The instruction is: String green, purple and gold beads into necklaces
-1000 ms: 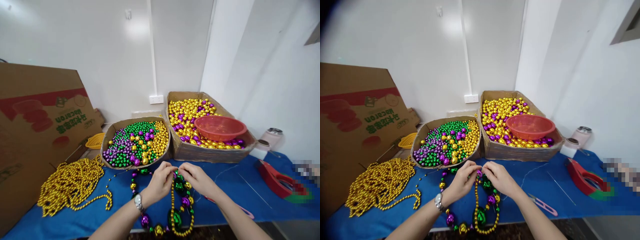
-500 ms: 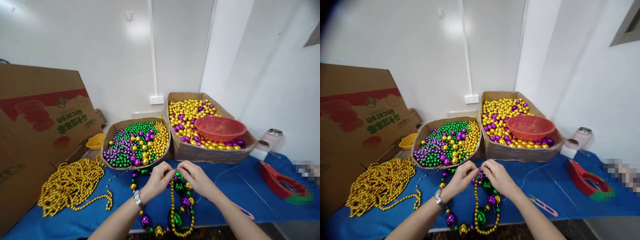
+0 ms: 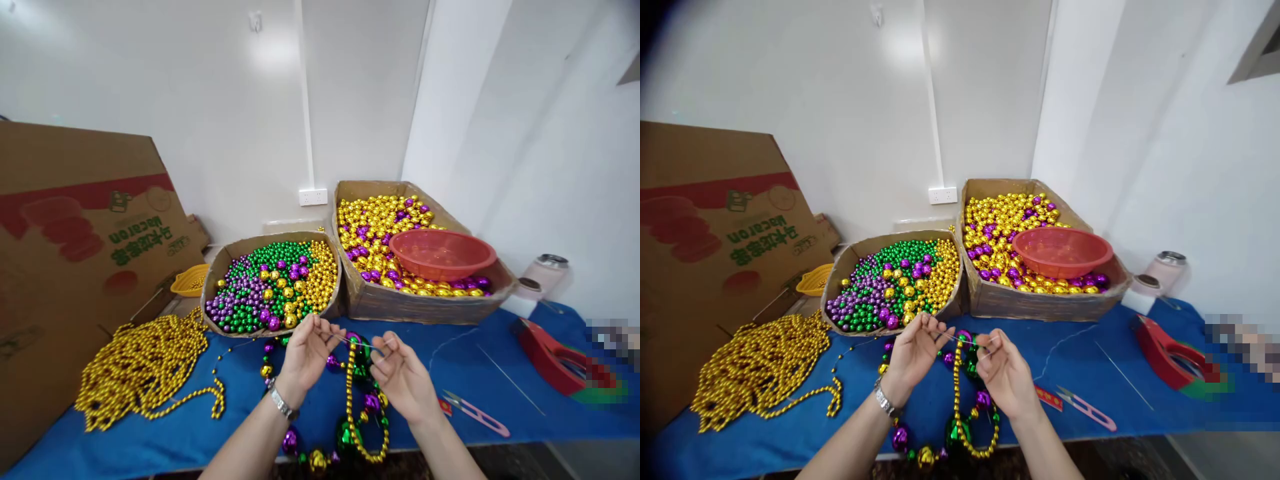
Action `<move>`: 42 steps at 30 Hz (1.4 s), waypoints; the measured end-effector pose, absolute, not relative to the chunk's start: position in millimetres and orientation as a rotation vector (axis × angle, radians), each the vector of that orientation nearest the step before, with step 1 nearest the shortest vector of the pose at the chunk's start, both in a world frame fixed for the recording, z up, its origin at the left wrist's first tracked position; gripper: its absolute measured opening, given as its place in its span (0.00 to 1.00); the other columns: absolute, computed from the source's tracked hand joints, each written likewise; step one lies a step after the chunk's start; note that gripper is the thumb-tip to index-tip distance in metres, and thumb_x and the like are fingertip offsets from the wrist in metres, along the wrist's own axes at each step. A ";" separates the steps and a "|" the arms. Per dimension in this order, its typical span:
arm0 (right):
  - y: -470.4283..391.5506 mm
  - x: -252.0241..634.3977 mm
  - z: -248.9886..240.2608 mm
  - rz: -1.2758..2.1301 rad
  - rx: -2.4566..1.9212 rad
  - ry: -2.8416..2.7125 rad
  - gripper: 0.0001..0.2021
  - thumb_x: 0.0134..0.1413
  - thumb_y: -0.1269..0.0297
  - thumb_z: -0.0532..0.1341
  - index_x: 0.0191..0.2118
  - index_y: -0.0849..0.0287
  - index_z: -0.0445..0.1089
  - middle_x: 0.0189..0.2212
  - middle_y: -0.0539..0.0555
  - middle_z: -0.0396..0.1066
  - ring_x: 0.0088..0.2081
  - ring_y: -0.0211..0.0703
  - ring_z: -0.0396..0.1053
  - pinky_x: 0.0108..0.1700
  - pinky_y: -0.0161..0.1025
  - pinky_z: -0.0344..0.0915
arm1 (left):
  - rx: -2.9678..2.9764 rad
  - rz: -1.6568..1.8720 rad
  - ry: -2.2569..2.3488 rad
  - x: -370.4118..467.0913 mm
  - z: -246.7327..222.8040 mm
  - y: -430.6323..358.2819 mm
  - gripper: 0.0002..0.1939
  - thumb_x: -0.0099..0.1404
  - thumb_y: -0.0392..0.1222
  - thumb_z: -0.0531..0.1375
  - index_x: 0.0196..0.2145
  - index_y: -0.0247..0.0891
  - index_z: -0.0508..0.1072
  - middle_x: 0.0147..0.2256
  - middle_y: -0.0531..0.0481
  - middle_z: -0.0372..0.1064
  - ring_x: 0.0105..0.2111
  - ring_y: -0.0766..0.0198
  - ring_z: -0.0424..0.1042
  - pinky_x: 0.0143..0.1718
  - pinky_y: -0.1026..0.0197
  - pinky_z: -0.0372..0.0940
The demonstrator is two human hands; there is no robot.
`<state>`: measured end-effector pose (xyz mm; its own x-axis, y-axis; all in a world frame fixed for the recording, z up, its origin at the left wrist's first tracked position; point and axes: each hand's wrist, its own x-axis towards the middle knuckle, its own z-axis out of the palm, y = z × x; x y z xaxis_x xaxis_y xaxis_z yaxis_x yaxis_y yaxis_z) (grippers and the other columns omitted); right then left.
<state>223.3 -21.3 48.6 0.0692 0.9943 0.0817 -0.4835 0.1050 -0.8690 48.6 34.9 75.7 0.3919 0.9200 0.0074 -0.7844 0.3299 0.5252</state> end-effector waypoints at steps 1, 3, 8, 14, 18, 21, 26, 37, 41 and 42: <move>-20.1 221.5 47.8 1.295 -0.782 -0.839 0.16 0.59 0.49 0.50 0.26 0.54 0.52 0.25 0.48 0.60 0.20 0.34 0.52 0.20 0.33 0.54 | 0.485 1.160 0.328 49.6 74.9 35.0 0.09 0.58 0.41 0.62 0.25 0.36 0.68 0.23 0.55 0.65 0.31 0.65 0.70 0.49 0.50 0.62; -18.3 220.1 45.8 1.280 -0.795 -0.846 0.17 0.58 0.49 0.51 0.25 0.54 0.50 0.20 0.45 0.52 0.19 0.34 0.50 0.20 0.32 0.54 | 0.507 1.178 0.365 48.1 70.9 35.6 0.10 0.57 0.40 0.63 0.23 0.36 0.66 0.21 0.57 0.61 0.25 0.69 0.66 0.46 0.53 0.64; -21.6 217.3 33.8 1.272 -0.871 -0.890 0.19 0.57 0.48 0.52 0.24 0.54 0.48 0.20 0.44 0.48 0.18 0.33 0.48 0.19 0.33 0.54 | 0.551 1.171 0.473 38.0 51.4 36.6 0.15 0.56 0.42 0.65 0.22 0.36 0.62 0.17 0.60 0.52 0.20 0.71 0.58 0.34 0.59 0.65; -28.5 239.1 35.8 1.244 -1.023 -1.065 0.15 0.59 0.48 0.52 0.31 0.55 0.60 0.29 0.52 0.66 0.24 0.36 0.63 0.25 0.36 0.62 | 0.672 1.054 0.619 31.0 58.5 34.7 0.15 0.58 0.51 0.62 0.32 0.34 0.72 0.24 0.55 0.58 0.25 0.70 0.60 0.36 0.60 0.63; -25.7 267.1 58.1 0.809 -1.253 -1.555 0.13 0.60 0.52 0.53 0.31 0.54 0.65 0.26 0.51 0.67 0.27 0.40 0.65 0.30 0.39 0.64 | 1.051 0.907 0.731 31.1 80.0 32.7 0.20 0.58 0.50 0.62 0.44 0.36 0.73 0.30 0.51 0.63 0.29 0.68 0.61 0.34 0.63 0.61; -14.7 272.8 76.1 0.402 -1.297 -1.833 0.12 0.59 0.53 0.54 0.32 0.52 0.68 0.29 0.53 0.68 0.33 0.45 0.65 0.39 0.44 0.63 | 1.282 0.785 0.803 38.1 89.0 33.0 0.19 0.57 0.47 0.62 0.45 0.37 0.73 0.29 0.53 0.63 0.28 0.69 0.60 0.30 0.65 0.56; 14.2 249.1 92.9 0.263 -1.147 -2.000 0.13 0.62 0.56 0.51 0.33 0.53 0.69 0.30 0.55 0.68 0.35 0.44 0.65 0.40 0.42 0.62 | 1.361 0.704 0.788 57.3 85.6 34.1 0.14 0.58 0.47 0.60 0.38 0.35 0.75 0.23 0.56 0.59 0.22 0.71 0.54 0.24 0.66 0.49; 22.0 244.3 91.4 0.157 -1.101 -1.936 0.13 0.64 0.59 0.48 0.38 0.54 0.68 0.31 0.55 0.69 0.36 0.45 0.67 0.42 0.43 0.65 | 1.053 1.012 0.894 56.3 72.0 42.1 0.14 0.52 0.43 0.63 0.37 0.35 0.72 0.23 0.57 0.56 0.22 0.71 0.54 0.24 0.66 0.50; 29.4 228.0 92.8 0.251 -1.044 -2.007 0.12 0.63 0.60 0.50 0.36 0.54 0.69 0.32 0.54 0.70 0.36 0.43 0.68 0.42 0.40 0.66 | 1.335 0.832 0.832 59.9 70.6 40.9 0.14 0.54 0.44 0.63 0.36 0.34 0.71 0.25 0.56 0.58 0.24 0.71 0.54 0.26 0.66 0.50; 33.4 223.5 93.0 0.277 -1.034 -2.018 0.12 0.62 0.61 0.50 0.36 0.54 0.70 0.33 0.54 0.71 0.37 0.42 0.68 0.42 0.40 0.66 | 1.407 0.805 0.809 60.7 69.8 41.5 0.13 0.55 0.46 0.62 0.34 0.34 0.71 0.24 0.56 0.58 0.24 0.70 0.53 0.26 0.66 0.49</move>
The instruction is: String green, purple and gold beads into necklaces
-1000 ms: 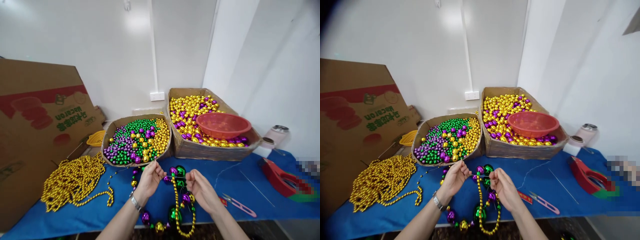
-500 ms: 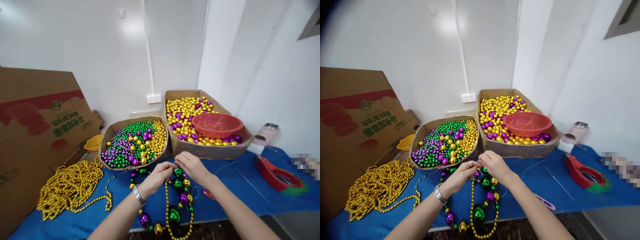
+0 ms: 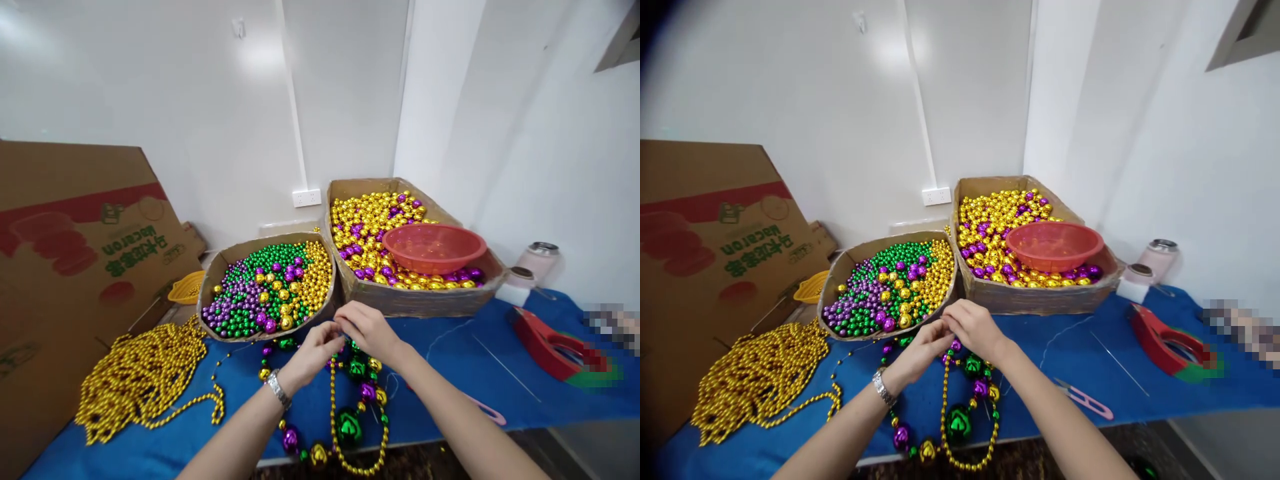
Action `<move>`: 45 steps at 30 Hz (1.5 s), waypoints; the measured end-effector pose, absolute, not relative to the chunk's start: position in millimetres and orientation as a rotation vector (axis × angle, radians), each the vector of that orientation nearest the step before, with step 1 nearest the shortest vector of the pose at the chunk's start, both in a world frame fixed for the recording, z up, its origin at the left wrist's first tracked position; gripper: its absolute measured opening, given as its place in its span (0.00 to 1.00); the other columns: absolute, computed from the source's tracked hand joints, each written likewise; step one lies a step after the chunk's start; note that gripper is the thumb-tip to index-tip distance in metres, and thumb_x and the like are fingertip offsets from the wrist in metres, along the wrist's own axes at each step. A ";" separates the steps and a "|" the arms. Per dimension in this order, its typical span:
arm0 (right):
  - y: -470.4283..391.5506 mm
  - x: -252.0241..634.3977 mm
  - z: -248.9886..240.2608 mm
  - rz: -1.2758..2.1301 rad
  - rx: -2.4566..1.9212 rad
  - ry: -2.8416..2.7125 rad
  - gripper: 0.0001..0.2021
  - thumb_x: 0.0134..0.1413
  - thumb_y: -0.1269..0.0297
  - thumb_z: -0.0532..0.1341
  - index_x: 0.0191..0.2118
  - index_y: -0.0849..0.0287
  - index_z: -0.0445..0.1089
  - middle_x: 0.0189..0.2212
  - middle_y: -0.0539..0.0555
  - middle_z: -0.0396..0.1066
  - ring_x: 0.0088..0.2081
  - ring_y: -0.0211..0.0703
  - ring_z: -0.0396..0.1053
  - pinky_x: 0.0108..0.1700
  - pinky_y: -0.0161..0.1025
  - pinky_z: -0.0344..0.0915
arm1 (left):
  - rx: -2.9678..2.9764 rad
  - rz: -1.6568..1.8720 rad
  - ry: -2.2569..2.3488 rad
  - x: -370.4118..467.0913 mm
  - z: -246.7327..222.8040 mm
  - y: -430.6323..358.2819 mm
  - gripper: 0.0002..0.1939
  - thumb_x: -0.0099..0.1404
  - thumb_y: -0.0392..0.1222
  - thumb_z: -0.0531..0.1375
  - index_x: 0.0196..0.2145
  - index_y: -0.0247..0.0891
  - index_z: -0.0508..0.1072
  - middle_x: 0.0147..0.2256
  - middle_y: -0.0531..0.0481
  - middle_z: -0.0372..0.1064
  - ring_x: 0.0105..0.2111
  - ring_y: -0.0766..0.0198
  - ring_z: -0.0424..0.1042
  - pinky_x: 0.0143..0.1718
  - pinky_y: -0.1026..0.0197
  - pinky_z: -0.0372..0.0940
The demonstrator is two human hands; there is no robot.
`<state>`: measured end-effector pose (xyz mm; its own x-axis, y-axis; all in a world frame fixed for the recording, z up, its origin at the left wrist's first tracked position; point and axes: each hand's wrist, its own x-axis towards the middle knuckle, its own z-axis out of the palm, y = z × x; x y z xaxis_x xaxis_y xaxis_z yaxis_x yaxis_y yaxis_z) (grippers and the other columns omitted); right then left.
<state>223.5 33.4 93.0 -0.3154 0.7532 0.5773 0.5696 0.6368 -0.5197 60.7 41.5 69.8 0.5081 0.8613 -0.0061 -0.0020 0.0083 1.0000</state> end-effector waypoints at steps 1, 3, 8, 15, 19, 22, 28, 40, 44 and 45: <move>37.6 220.1 92.9 0.300 -1.032 -2.017 0.11 0.62 0.61 0.51 0.37 0.54 0.70 0.34 0.54 0.71 0.38 0.42 0.68 0.44 0.40 0.66 | 1.458 0.792 0.802 61.1 68.8 42.4 0.13 0.57 0.48 0.61 0.31 0.33 0.71 0.23 0.56 0.57 0.23 0.71 0.52 0.25 0.66 0.48; 43.8 217.6 90.6 0.333 -1.058 -1.977 0.10 0.60 0.63 0.52 0.41 0.54 0.70 0.40 0.55 0.70 0.44 0.44 0.67 0.48 0.44 0.64 | 1.479 0.787 0.837 60.4 66.6 44.9 0.16 0.59 0.51 0.58 0.29 0.33 0.70 0.21 0.57 0.55 0.22 0.71 0.50 0.23 0.66 0.46; 30.6 223.7 69.4 0.458 -1.179 -1.794 0.11 0.60 0.62 0.51 0.43 0.55 0.68 0.42 0.57 0.69 0.45 0.47 0.67 0.48 0.46 0.62 | 1.321 0.826 0.895 54.6 62.9 48.2 0.16 0.60 0.52 0.57 0.32 0.34 0.70 0.21 0.57 0.55 0.19 0.72 0.51 0.21 0.66 0.45; 13.2 202.5 28.7 0.801 -1.173 -1.605 0.09 0.59 0.57 0.53 0.40 0.56 0.61 0.30 0.50 0.72 0.31 0.38 0.71 0.32 0.34 0.66 | 1.297 0.846 0.865 54.6 61.6 46.2 0.14 0.58 0.50 0.59 0.29 0.33 0.70 0.21 0.57 0.55 0.19 0.73 0.52 0.21 0.66 0.46; 20.2 201.7 20.9 0.871 -1.161 -1.548 0.10 0.57 0.57 0.54 0.41 0.57 0.60 0.27 0.48 0.70 0.29 0.38 0.69 0.30 0.34 0.65 | 1.285 0.849 0.866 52.8 59.2 47.7 0.15 0.58 0.51 0.59 0.29 0.33 0.69 0.21 0.56 0.59 0.19 0.73 0.54 0.21 0.67 0.49; 19.5 209.7 20.2 0.870 -1.182 -1.540 0.11 0.56 0.59 0.56 0.42 0.56 0.62 0.27 0.48 0.69 0.29 0.38 0.68 0.31 0.34 0.64 | 1.292 0.856 0.873 51.0 58.0 48.9 0.16 0.59 0.52 0.57 0.31 0.34 0.69 0.22 0.54 0.63 0.19 0.72 0.57 0.22 0.67 0.53; 12.9 211.4 16.0 0.856 -1.206 -1.576 0.09 0.56 0.61 0.56 0.42 0.57 0.63 0.27 0.48 0.69 0.28 0.37 0.67 0.29 0.33 0.62 | 1.407 0.859 0.935 50.7 61.0 48.8 0.16 0.62 0.53 0.55 0.33 0.35 0.68 0.23 0.53 0.66 0.23 0.67 0.64 0.26 0.64 0.60; 21.5 187.1 14.2 0.640 -1.181 -1.567 0.09 0.59 0.62 0.53 0.32 0.57 0.69 0.32 0.54 0.67 0.36 0.44 0.66 0.39 0.40 0.61 | 1.819 0.897 0.978 46.9 55.5 47.4 0.14 0.67 0.45 0.49 0.28 0.36 0.65 0.23 0.53 0.63 0.24 0.67 0.62 0.28 0.65 0.58; 16.3 197.0 23.3 0.675 -1.167 -1.544 0.07 0.56 0.61 0.58 0.30 0.56 0.69 0.34 0.53 0.67 0.31 0.40 0.65 0.34 0.37 0.61 | 1.758 0.934 0.961 46.3 53.2 48.4 0.13 0.66 0.47 0.50 0.32 0.36 0.67 0.24 0.54 0.63 0.24 0.67 0.62 0.27 0.65 0.58; 14.8 199.7 26.3 0.699 -1.158 -1.546 0.07 0.55 0.61 0.59 0.29 0.56 0.69 0.33 0.52 0.67 0.30 0.39 0.65 0.32 0.35 0.61 | 1.747 0.933 0.957 46.6 53.6 48.2 0.13 0.66 0.47 0.50 0.33 0.35 0.68 0.24 0.54 0.63 0.24 0.67 0.62 0.27 0.65 0.59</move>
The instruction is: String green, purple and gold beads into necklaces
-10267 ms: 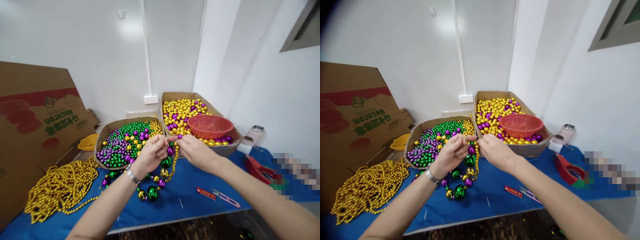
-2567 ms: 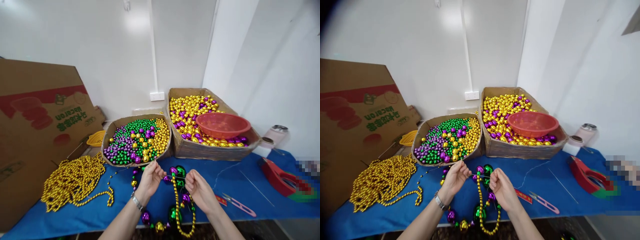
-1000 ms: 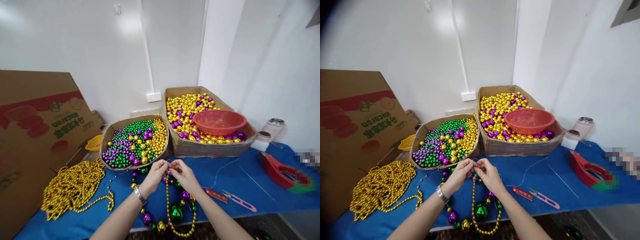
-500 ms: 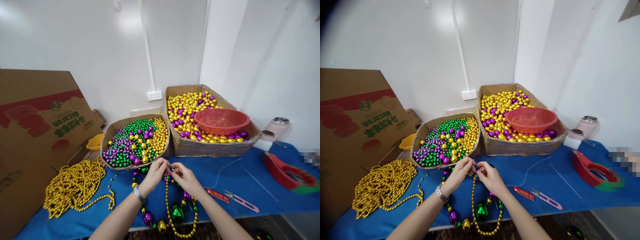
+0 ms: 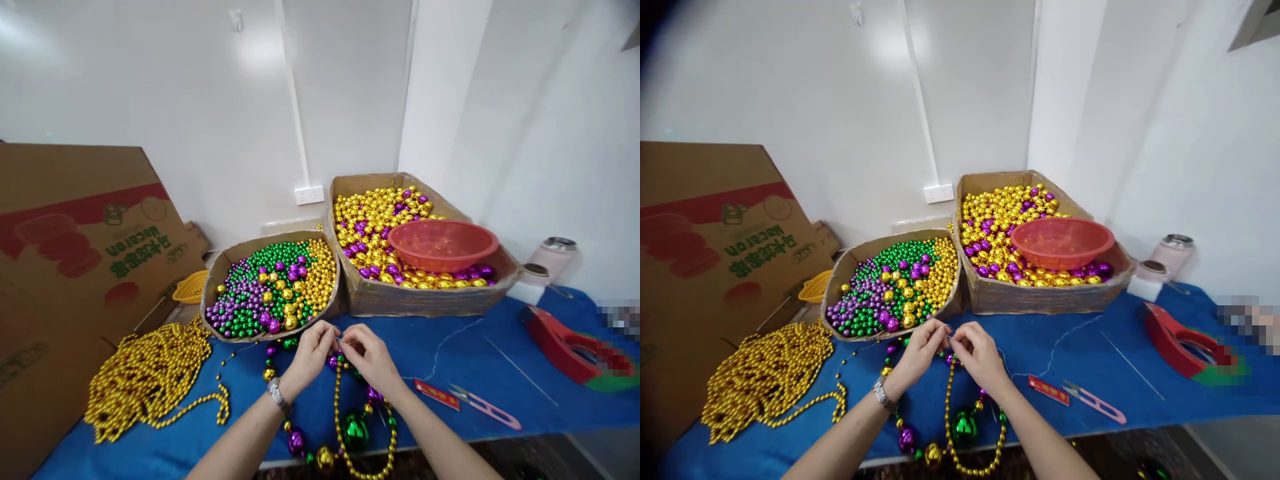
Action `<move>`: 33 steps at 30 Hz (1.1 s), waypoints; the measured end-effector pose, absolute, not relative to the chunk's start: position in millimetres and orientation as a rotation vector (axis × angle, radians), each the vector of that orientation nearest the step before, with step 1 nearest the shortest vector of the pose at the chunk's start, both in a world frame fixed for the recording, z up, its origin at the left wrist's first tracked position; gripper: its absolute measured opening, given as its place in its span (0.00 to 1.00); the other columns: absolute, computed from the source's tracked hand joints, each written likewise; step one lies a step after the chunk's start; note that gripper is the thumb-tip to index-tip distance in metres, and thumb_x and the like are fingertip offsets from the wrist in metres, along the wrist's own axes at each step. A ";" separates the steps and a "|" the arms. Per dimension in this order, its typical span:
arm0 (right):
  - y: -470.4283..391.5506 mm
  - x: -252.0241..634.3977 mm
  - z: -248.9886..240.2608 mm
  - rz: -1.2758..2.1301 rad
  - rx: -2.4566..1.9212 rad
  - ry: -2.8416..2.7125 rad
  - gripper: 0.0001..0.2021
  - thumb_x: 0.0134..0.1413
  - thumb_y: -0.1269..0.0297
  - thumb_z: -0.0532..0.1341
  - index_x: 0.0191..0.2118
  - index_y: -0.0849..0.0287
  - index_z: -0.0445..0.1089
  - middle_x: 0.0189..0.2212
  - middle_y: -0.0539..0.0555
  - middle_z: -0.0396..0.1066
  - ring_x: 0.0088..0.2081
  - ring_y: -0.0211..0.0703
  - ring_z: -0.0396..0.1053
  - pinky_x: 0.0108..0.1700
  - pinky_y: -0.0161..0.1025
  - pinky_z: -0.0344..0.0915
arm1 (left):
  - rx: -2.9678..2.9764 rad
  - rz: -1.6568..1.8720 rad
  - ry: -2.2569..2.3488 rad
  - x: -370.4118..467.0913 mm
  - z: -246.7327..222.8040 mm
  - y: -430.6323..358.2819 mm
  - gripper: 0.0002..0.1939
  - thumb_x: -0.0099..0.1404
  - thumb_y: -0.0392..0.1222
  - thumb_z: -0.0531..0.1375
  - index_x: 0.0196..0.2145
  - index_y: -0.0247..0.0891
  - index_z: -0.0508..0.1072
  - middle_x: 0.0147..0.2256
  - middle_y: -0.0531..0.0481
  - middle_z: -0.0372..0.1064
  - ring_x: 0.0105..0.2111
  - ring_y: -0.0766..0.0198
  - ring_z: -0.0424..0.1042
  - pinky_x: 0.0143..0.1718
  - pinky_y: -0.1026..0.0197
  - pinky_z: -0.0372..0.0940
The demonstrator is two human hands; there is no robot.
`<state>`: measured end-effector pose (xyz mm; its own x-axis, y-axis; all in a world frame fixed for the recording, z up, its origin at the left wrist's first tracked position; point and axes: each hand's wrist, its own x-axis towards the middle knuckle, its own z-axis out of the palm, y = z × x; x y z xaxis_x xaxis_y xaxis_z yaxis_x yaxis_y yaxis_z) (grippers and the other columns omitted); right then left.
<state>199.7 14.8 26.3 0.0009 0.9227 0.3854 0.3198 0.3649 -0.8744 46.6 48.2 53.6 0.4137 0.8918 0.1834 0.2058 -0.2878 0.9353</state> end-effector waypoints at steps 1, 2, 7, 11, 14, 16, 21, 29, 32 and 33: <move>13.6 202.4 29.5 0.724 -1.148 -1.546 0.06 0.54 0.61 0.60 0.28 0.56 0.69 0.31 0.51 0.67 0.29 0.39 0.64 0.31 0.35 0.60 | 1.742 0.928 0.953 46.9 54.5 47.9 0.13 0.66 0.46 0.50 0.33 0.35 0.68 0.24 0.54 0.63 0.24 0.67 0.63 0.27 0.64 0.59; 12.5 204.9 32.8 0.750 -1.137 -1.544 0.06 0.53 0.62 0.61 0.27 0.56 0.69 0.30 0.51 0.67 0.28 0.38 0.64 0.30 0.34 0.59 | 1.745 0.923 0.952 47.4 55.7 47.5 0.13 0.66 0.46 0.50 0.34 0.35 0.68 0.24 0.53 0.63 0.24 0.67 0.63 0.27 0.64 0.59; 9.4 217.1 44.5 0.920 -1.049 -1.471 0.08 0.47 0.60 0.66 0.24 0.56 0.71 0.26 0.49 0.68 0.30 0.39 0.65 0.35 0.35 0.59 | 1.842 0.889 0.983 47.0 60.4 46.6 0.12 0.66 0.46 0.50 0.32 0.37 0.68 0.24 0.53 0.64 0.25 0.66 0.63 0.29 0.63 0.58; 7.9 226.9 37.9 1.099 -0.962 -1.209 0.11 0.51 0.53 0.63 0.30 0.56 0.70 0.30 0.51 0.72 0.34 0.42 0.69 0.36 0.37 0.63 | 1.778 1.015 1.065 39.3 52.6 50.1 0.11 0.62 0.44 0.55 0.24 0.38 0.65 0.26 0.52 0.63 0.29 0.64 0.61 0.35 0.62 0.57; 7.1 233.4 25.1 1.167 -0.864 -0.940 0.14 0.53 0.47 0.58 0.32 0.53 0.66 0.35 0.51 0.73 0.39 0.45 0.70 0.41 0.44 0.66 | 1.448 1.006 1.039 32.0 41.1 51.9 0.13 0.59 0.43 0.57 0.20 0.38 0.62 0.25 0.51 0.63 0.27 0.65 0.59 0.30 0.62 0.57; 6.7 236.6 16.8 1.181 -0.809 -0.803 0.15 0.52 0.45 0.57 0.30 0.52 0.64 0.28 0.48 0.70 0.34 0.42 0.70 0.41 0.47 0.67 | 1.309 0.938 0.981 29.4 34.3 51.1 0.15 0.61 0.46 0.53 0.21 0.38 0.59 0.30 0.47 0.68 0.25 0.66 0.61 0.25 0.63 0.56; 5.6 242.1 7.7 1.183 -0.776 -0.651 0.14 0.51 0.48 0.59 0.27 0.52 0.59 0.17 0.41 0.49 0.17 0.33 0.52 0.26 0.38 0.66 | 0.678 0.997 0.623 32.0 26.8 47.8 0.13 0.62 0.47 0.55 0.26 0.38 0.57 0.33 0.47 0.70 0.21 0.72 0.59 0.21 0.68 0.53; 1.9 246.8 7.2 1.172 -0.934 -0.710 0.18 0.48 0.50 0.63 0.27 0.54 0.54 0.17 0.39 0.43 0.15 0.28 0.41 0.16 0.27 0.46 | 0.704 0.998 0.730 27.2 14.3 47.7 0.16 0.56 0.48 0.61 0.26 0.39 0.56 0.14 0.63 0.43 0.13 0.75 0.40 0.15 0.70 0.37; 0.8 242.4 2.2 1.168 -1.019 -0.793 0.19 0.48 0.48 0.63 0.27 0.54 0.54 0.16 0.38 0.42 0.15 0.28 0.40 0.16 0.27 0.43 | 0.718 0.960 0.792 20.6 2.7 42.8 0.18 0.55 0.48 0.62 0.24 0.39 0.55 0.13 0.64 0.41 0.13 0.75 0.38 0.15 0.70 0.35; 0.1 241.6 1.7 1.163 -1.046 -0.828 0.20 0.48 0.47 0.62 0.27 0.54 0.53 0.15 0.38 0.41 0.16 0.28 0.40 0.16 0.27 0.43 | 0.725 0.949 0.813 18.8 0.1 40.8 0.18 0.55 0.49 0.62 0.24 0.39 0.55 0.13 0.65 0.41 0.12 0.75 0.38 0.15 0.70 0.35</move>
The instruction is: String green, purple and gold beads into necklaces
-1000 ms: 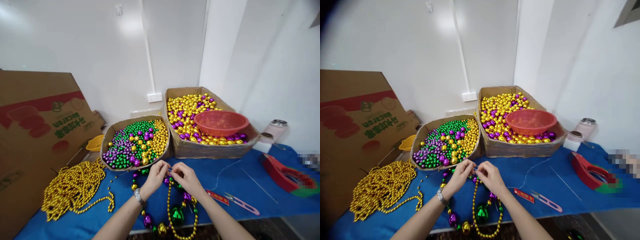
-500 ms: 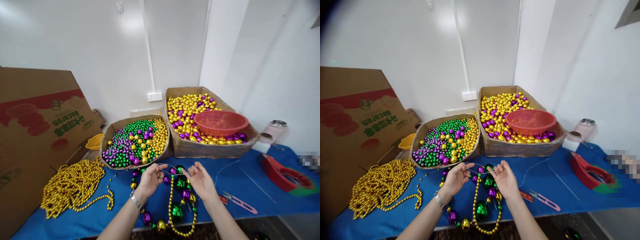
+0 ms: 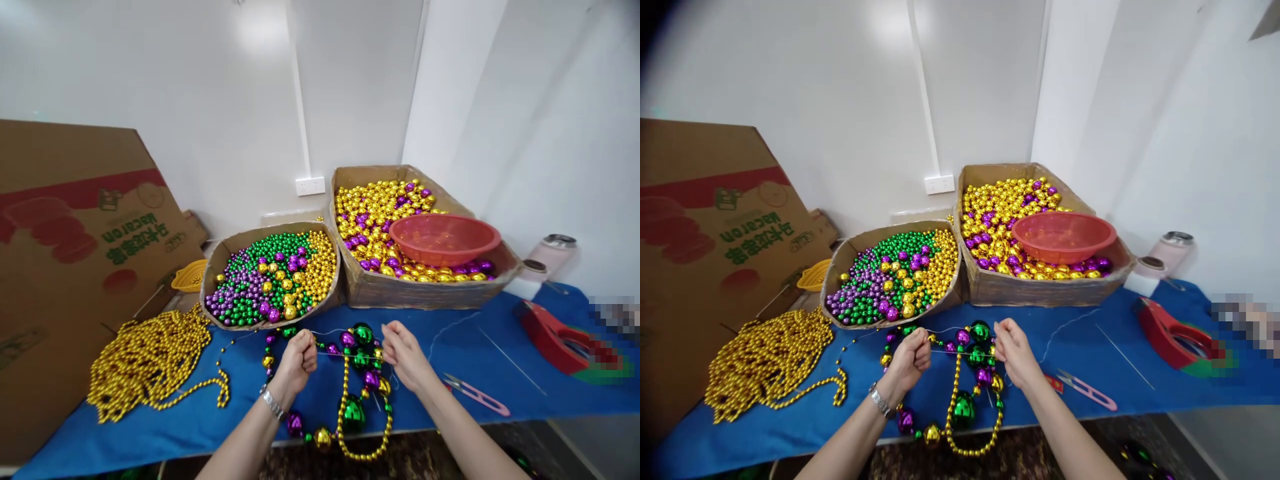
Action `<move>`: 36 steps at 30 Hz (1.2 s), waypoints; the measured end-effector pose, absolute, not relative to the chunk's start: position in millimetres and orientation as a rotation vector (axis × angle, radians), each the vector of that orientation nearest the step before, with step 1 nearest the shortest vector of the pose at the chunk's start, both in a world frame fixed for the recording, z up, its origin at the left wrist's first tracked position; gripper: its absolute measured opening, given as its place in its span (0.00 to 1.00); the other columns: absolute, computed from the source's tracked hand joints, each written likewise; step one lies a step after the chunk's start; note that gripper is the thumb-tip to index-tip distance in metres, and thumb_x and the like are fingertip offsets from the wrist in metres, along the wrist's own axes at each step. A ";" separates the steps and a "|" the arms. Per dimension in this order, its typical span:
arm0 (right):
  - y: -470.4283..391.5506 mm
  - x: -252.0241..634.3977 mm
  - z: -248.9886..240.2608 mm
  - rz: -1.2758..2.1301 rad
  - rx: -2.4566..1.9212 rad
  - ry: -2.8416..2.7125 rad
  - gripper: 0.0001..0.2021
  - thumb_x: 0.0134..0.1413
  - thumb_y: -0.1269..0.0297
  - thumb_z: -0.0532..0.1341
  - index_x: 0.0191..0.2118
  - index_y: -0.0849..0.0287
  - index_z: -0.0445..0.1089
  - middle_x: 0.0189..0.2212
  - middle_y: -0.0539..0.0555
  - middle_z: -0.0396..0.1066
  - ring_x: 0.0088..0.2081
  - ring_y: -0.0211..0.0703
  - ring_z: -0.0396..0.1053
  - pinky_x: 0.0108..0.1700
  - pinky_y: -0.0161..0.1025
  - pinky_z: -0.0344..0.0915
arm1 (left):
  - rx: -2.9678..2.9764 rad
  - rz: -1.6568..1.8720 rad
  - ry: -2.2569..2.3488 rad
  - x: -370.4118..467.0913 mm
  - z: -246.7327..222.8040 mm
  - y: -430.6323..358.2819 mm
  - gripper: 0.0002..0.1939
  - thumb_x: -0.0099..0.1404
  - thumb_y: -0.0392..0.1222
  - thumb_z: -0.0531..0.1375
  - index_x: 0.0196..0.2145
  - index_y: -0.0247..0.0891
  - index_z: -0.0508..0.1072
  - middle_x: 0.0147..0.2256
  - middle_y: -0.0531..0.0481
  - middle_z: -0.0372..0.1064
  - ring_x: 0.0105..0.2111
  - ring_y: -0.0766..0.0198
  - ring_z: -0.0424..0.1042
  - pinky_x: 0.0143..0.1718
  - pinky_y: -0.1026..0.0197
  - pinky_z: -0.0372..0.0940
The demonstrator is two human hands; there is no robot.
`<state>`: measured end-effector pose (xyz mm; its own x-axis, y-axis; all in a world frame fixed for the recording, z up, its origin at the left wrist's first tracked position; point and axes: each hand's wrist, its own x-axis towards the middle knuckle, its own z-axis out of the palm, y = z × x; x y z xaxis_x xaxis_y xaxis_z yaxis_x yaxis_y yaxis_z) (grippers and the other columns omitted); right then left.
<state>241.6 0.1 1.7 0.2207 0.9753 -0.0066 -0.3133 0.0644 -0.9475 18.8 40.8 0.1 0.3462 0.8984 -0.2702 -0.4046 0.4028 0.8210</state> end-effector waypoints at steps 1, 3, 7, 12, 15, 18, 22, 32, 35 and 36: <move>-0.9 241.5 2.5 1.156 -1.071 -0.868 0.20 0.49 0.46 0.61 0.26 0.54 0.53 0.15 0.38 0.41 0.16 0.28 0.40 0.16 0.27 0.43 | 0.733 0.938 0.829 17.5 -0.8 38.8 0.18 0.55 0.49 0.62 0.24 0.39 0.55 0.13 0.65 0.42 0.12 0.75 0.38 0.15 0.70 0.36; -3.1 243.7 9.0 1.137 -1.120 -0.972 0.20 0.50 0.45 0.59 0.26 0.54 0.54 0.15 0.38 0.43 0.16 0.29 0.42 0.17 0.28 0.45 | 0.751 0.931 0.838 17.8 4.1 35.4 0.17 0.56 0.50 0.61 0.25 0.39 0.57 0.14 0.62 0.50 0.13 0.75 0.44 0.16 0.69 0.40; -5.9 248.6 36.9 1.070 -1.212 -1.263 0.14 0.50 0.50 0.62 0.29 0.56 0.63 0.17 0.41 0.50 0.18 0.30 0.48 0.20 0.30 0.47 | 1.253 0.987 0.869 32.4 40.8 31.6 0.14 0.62 0.51 0.56 0.28 0.36 0.66 0.28 0.50 0.68 0.24 0.68 0.62 0.26 0.64 0.57; -4.0 233.4 62.3 0.984 -1.235 -1.615 0.09 0.45 0.56 0.66 0.31 0.55 0.72 0.15 0.42 0.54 0.19 0.32 0.51 0.22 0.31 0.46 | 2.023 1.125 0.865 60.8 84.8 29.9 0.10 0.63 0.45 0.55 0.28 0.39 0.72 0.45 0.43 0.67 0.48 0.55 0.63 0.51 0.52 0.55; -2.8 225.8 70.6 0.911 -1.226 -1.687 0.13 0.53 0.54 0.59 0.25 0.57 0.71 0.18 0.45 0.61 0.22 0.35 0.56 0.24 0.31 0.51 | 1.996 1.164 0.861 69.5 84.8 31.7 0.10 0.63 0.45 0.55 0.28 0.39 0.72 0.43 0.43 0.68 0.46 0.55 0.64 0.50 0.52 0.56; -2.5 226.6 85.8 0.847 -1.224 -1.699 0.15 0.56 0.54 0.56 0.25 0.57 0.70 0.20 0.47 0.63 0.24 0.36 0.58 0.25 0.32 0.53 | 1.716 1.141 0.800 72.5 70.2 35.6 0.13 0.64 0.49 0.54 0.30 0.37 0.71 0.39 0.44 0.69 0.40 0.58 0.67 0.43 0.57 0.61; -0.5 230.1 113.1 0.818 -1.186 -1.683 0.14 0.56 0.54 0.56 0.27 0.57 0.69 0.21 0.47 0.64 0.24 0.36 0.60 0.27 0.32 0.56 | 1.638 0.962 0.667 76.9 52.3 37.4 0.18 0.67 0.52 0.49 0.35 0.36 0.69 0.33 0.48 0.69 0.35 0.62 0.66 0.38 0.61 0.61; 20.3 259.0 117.2 0.872 -1.073 -1.301 0.18 0.54 0.45 0.57 0.32 0.57 0.66 0.15 0.41 0.50 0.16 0.31 0.50 0.20 0.31 0.54 | 1.919 0.786 0.466 69.3 59.7 40.6 0.22 0.65 0.44 0.54 0.56 0.41 0.59 0.41 0.44 0.71 0.44 0.58 0.68 0.48 0.55 0.59; 24.8 267.1 106.1 0.877 -1.108 -1.228 0.20 0.54 0.43 0.54 0.32 0.57 0.65 0.15 0.39 0.47 0.15 0.29 0.49 0.20 0.30 0.55 | 2.061 0.677 0.352 63.3 67.4 41.5 0.17 0.63 0.39 0.56 0.50 0.42 0.68 0.44 0.43 0.71 0.47 0.56 0.67 0.50 0.54 0.59; 25.5 270.0 101.7 0.874 -1.136 -1.223 0.20 0.56 0.43 0.53 0.33 0.57 0.65 0.15 0.39 0.47 0.16 0.29 0.50 0.21 0.30 0.56 | 2.089 0.645 0.308 62.6 69.0 41.7 0.16 0.62 0.38 0.56 0.48 0.42 0.70 0.45 0.43 0.70 0.48 0.55 0.67 0.51 0.54 0.59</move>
<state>270.0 25.5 101.7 0.1674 0.9532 0.2517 0.0708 0.2430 -0.9674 62.6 41.7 69.0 0.8329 0.4452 0.3287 -0.0247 -0.5635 0.8258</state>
